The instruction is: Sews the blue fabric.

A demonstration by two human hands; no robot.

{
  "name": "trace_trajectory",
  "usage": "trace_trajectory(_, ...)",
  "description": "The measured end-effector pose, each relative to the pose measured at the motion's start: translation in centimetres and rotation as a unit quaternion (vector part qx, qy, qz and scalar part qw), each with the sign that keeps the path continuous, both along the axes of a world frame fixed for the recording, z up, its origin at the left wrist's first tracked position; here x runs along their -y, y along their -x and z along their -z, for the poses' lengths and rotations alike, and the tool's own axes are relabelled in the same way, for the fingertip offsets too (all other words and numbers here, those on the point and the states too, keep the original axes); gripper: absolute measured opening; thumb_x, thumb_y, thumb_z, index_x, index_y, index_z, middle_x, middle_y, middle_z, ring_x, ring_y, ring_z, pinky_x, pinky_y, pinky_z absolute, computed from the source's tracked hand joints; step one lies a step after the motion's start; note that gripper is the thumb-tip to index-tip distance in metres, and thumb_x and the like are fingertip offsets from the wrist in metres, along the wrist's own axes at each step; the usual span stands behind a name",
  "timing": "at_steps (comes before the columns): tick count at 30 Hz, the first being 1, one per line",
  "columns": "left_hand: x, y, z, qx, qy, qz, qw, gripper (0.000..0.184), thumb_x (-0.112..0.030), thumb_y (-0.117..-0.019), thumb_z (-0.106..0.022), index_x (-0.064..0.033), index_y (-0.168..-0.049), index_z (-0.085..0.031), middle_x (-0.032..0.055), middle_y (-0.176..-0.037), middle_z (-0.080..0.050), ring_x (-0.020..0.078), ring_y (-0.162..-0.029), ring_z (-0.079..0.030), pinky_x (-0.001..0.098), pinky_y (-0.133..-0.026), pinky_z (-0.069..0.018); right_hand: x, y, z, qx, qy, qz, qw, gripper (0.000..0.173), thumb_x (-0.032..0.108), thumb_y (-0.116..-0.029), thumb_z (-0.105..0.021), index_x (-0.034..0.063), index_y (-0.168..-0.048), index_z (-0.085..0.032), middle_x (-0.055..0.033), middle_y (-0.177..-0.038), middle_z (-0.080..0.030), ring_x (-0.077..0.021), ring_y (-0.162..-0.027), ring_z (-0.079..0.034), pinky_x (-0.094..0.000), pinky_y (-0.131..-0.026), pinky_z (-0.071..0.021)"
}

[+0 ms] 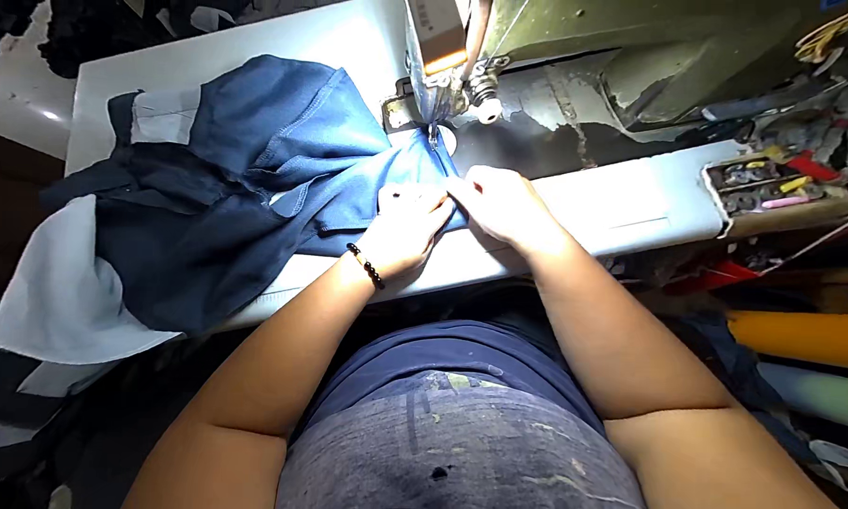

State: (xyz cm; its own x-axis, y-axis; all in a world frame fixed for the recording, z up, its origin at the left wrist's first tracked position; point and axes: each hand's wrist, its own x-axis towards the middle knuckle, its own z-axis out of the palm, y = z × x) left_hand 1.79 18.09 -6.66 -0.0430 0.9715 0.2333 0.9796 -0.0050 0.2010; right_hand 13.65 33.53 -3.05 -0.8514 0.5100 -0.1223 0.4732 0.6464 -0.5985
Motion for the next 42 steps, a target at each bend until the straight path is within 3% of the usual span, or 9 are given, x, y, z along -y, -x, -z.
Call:
trace_trajectory(7,0.1,0.3,0.3,0.17,-0.151,-0.079,0.971,0.015,-0.001,-0.0897,-0.053,0.0025,-0.091,-0.067,0.018,-0.101,-0.067,0.0282,-0.102,-0.066,0.0378,-0.091,-0.0544,2.4,0.7,-0.3,0.067,-0.124,0.009,0.99,0.043,0.043,-0.1029,-0.053,0.0014,-0.096,-0.061,-0.0178,-0.091,-0.065,-0.037,-0.086,-0.068,-0.0544,-0.066,-0.0517)
trace_trajectory(12,-0.2,0.7,0.3,0.2,-0.114,-0.098,0.968,0.029,-0.001,-0.0942,-0.055,0.0017,-0.115,-0.074,0.0182,-0.12,-0.067,0.0265,-0.114,-0.065,0.0366,-0.101,-0.0525,2.9,1.3,-0.8,0.095,-0.134,0.024,0.986,0.036,0.039,-0.1025,-0.056,0.0028,-0.099,-0.062,-0.0179,-0.092,-0.066,-0.0373,-0.089,-0.069,-0.0546,-0.067,-0.0522)
trace_trajectory(18,-0.2,0.7,0.6,0.152,-0.076,-0.053,0.984,0.037,-0.014,-0.094,-0.054,-0.0003,-0.122,-0.073,0.0171,-0.125,-0.065,0.0335,-0.119,-0.058,0.0458,-0.105,-0.0447,3.4,1.5,-1.2,0.128,-0.161,0.004,0.979,0.033,0.028,-0.1058,-0.048,0.0014,-0.095,-0.066,-0.0187,-0.094,-0.068,-0.0378,-0.093,-0.069,-0.0543,-0.068,-0.0523)
trace_trajectory(22,-0.5,0.8,0.3,0.125,-0.027,-0.026,0.991,0.052,-0.041,-0.0887,-0.061,-0.0014,-0.122,-0.07,0.0201,-0.144,-0.058,0.039,-0.148,-0.039,0.0597,-0.122,-0.0194,3.0,1.2,-1.2,0.105,-0.159,-0.018,0.982,0.036,0.022,-0.1083,-0.043,-0.0014,-0.091,-0.064,-0.0213,-0.092,-0.068,-0.0401,-0.093,-0.069,-0.0552,-0.07,-0.0527)
trace_trajectory(24,-1.3,0.6,-0.5,0.076,0.034,-0.052,0.995,0.065,-0.052,-0.0883,-0.06,-0.0017,-0.129,-0.065,0.0194,-0.145,-0.057,0.0358,-0.147,-0.041,0.0582,-0.123,-0.0192,2.4,1.1,-1.0,0.052,-0.126,-0.016,0.991,0.037,0.02,-0.1081,-0.045,-0.0037,-0.088,-0.065,-0.023,-0.09,-0.068,-0.0406,-0.092,-0.07,-0.0563,-0.074,-0.0527)
trace_trajectory(27,-3.4,0.8,-1.8,0.0,-0.007,-0.066,0.998,0.041,-0.032,-0.0849,-0.075,-0.0009,-0.111,-0.069,0.0213,-0.113,-0.066,0.0399,-0.112,-0.062,0.0545,-0.099,-0.0458,1.9,1.1,-1.0,0.014,-0.079,-0.001,0.997,0.035,0.016,-0.1063,-0.047,-0.0062,-0.086,-0.065,-0.0231,-0.089,-0.068,-0.0393,-0.093,-0.069,-0.056,-0.079,-0.0517)
trace_trajectory(32,-3.4,1.1,-1.0,-0.051,-0.064,-0.012,0.997,0.012,0.002,-0.0902,-0.062,-0.0021,-0.095,-0.071,0.018,-0.098,-0.068,0.0382,-0.1,-0.065,0.0541,-0.091,-0.0479,2.2,0.8,-0.1,0.068,-0.101,0.028,0.992,0.034,0.022,-0.1024,-0.049,0.0017,-0.078,-0.062,-0.0184,-0.082,-0.067,-0.0377,-0.085,-0.069,-0.0565,-0.066,-0.0514)
trace_trajectory(37,0.5,0.1,0.1,0.101,-0.01,-0.023,0.995,0.047,-0.011,-0.0904,-0.053,-0.0031,-0.135,-0.066,0.0164,-0.134,-0.064,0.035,-0.131,-0.055,0.0545,-0.111,-0.0379,2.8,0.4,0.2,0.062,-0.153,0.007,0.986,0.027,0.021,-0.1044,-0.048,0.0007,-0.095,-0.063,-0.0183,-0.094,-0.065,-0.0361,-0.089,-0.069,-0.0516,-0.065,-0.0525)
trace_trajectory(42,1.3,-0.5,0.1,0.108,-0.009,-0.013,0.994,0.049,-0.015,-0.0954,-0.049,0.001,-0.14,-0.061,0.019,-0.142,-0.059,0.0345,-0.137,-0.051,0.0523,-0.115,-0.0353,2.5,0.1,2.5,-0.111,-0.18,-0.008,0.977,0.014,0.01,-0.0967,-0.057,-0.0023,-0.093,-0.062,-0.019,-0.092,-0.063,-0.0346,-0.08,-0.068,-0.0488,-0.063,-0.0528)
